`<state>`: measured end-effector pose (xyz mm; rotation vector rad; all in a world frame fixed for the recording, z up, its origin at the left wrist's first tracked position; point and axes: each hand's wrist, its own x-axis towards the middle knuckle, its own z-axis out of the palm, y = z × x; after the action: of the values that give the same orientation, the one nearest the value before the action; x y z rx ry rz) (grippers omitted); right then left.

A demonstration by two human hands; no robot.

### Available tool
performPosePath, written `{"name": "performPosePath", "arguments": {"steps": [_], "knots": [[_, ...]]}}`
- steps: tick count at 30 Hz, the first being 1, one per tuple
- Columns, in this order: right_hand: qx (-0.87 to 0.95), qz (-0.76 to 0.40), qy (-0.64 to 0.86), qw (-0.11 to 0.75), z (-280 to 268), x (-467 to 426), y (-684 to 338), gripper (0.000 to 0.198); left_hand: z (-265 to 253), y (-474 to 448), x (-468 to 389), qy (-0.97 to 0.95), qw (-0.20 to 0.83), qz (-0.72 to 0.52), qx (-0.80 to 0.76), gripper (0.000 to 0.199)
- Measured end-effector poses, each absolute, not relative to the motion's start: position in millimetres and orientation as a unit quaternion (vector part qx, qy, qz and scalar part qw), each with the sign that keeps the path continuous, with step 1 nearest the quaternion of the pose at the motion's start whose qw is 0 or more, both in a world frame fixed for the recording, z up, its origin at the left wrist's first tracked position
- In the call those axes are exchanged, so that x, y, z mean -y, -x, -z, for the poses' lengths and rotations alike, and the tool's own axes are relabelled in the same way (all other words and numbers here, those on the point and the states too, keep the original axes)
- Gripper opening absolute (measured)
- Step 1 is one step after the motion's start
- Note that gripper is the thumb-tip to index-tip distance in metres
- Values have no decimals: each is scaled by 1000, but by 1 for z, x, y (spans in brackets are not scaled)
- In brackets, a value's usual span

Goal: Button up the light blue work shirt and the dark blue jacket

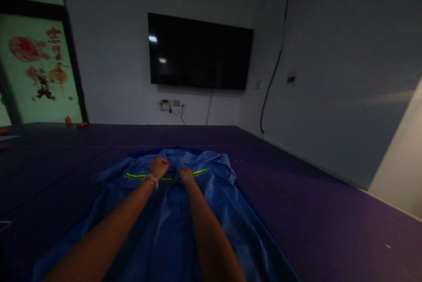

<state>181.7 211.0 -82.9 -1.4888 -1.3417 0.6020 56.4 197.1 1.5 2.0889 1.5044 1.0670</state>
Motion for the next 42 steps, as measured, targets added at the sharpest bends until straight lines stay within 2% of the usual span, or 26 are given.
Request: {"name": "performPosePath", "arguments": {"steps": [6,14,19,26,34,42], "knots": [[505,-301,588,556,96,-210,-187,16,51,-56,-202,-739,190,-382,-522,17],[465,-331,543,617,88,-200,-184,23,59,-45,-202,-765,232,-385,-462,6],[458,-371,518,620,77,-192,-180,17,65,-45,-209,-734,264,-435,-450,7],[487,-364,523,598,72,-181,-177,25,65,-45,-214,-666,302,-508,-456,18],[545,-306,546,558,72,-182,-174,22,64,-46,-212,-667,337,-500,-438,11],[517,-277,553,592,73,-192,-185,23,66,-42,-213,-684,384,-467,-408,13]]}}
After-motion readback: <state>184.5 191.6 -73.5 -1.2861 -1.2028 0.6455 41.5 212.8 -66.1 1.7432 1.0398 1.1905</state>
